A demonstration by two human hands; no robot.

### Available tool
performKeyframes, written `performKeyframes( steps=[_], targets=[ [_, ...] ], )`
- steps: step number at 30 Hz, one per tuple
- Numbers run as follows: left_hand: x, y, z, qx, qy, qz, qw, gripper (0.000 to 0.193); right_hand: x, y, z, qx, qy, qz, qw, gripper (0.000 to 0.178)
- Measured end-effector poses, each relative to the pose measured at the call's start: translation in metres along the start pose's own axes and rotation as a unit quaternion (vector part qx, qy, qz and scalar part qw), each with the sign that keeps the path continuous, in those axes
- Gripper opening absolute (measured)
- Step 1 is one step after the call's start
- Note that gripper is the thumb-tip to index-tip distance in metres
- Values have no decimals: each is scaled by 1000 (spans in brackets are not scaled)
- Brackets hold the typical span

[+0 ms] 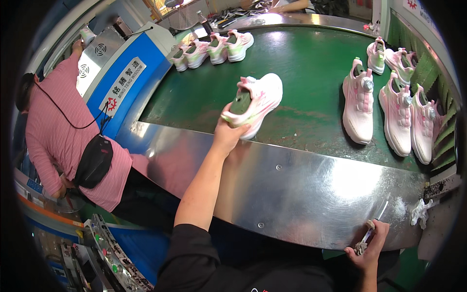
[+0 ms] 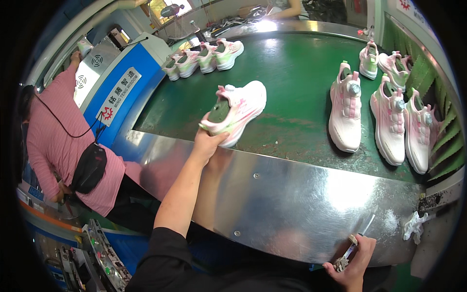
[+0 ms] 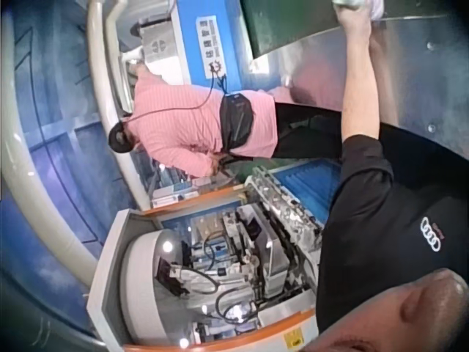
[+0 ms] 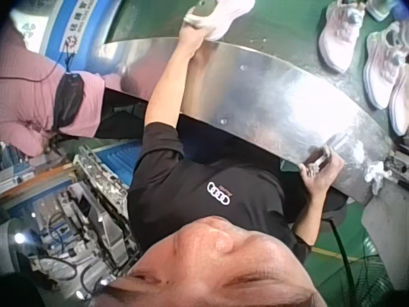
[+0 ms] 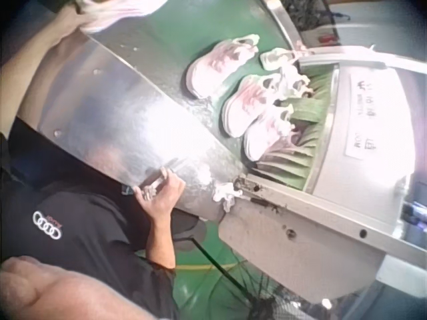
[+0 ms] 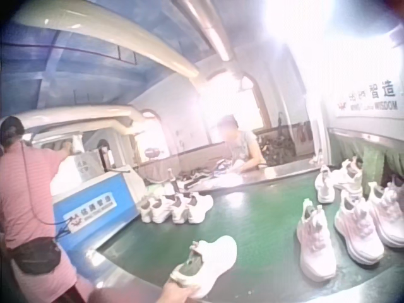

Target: The person takes shoes from a conveyor line, applies liquid around the soles using a syringe, and places them back on the conveyor.

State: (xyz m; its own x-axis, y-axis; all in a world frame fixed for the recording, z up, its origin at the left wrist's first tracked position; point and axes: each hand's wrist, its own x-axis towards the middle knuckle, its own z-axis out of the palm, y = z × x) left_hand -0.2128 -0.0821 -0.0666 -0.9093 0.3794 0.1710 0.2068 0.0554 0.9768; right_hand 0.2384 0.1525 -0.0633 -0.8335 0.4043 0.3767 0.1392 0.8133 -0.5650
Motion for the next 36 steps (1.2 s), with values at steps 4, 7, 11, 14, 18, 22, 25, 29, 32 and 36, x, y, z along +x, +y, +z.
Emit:
performKeyframes(
  steps=[4,7,11,14,18,22,25,29,32,36],
  targets=[
    [16,2,24,7,-5,30,1000,81,-2,-7,1,-8,29,-3,1000,89],
    [15,24,31,99,12,-11,995,79,-4,-10,0,-9,32,16,999,87],
    [-18,38,5,107,-13,-5,994,83,-2,-15,11,3,43,3,999,82],
    [-64,60,6,75,-77,22,994,87,-5,-16,5,-3,38,-10,999,65],
    [-120,74,10,69,-103,0,992,88,-17,0,8,-32,18,-3,999,93],
    [-155,73,24,125,-90,85,984,79,-19,13,12,-25,11,1,1000,94],
    [-158,75,24,105,-88,73,988,80,-22,10,11,40,-8,77,996,95],
    [-158,85,26,49,-115,12,992,86,-11,-18,11,98,28,87,991,74],
    [-162,84,25,30,-135,-22,990,87,-7,-26,10,115,63,78,988,60],
    [-176,81,21,132,-184,67,972,88,-16,-4,11,93,23,101,990,79]
  ],
)
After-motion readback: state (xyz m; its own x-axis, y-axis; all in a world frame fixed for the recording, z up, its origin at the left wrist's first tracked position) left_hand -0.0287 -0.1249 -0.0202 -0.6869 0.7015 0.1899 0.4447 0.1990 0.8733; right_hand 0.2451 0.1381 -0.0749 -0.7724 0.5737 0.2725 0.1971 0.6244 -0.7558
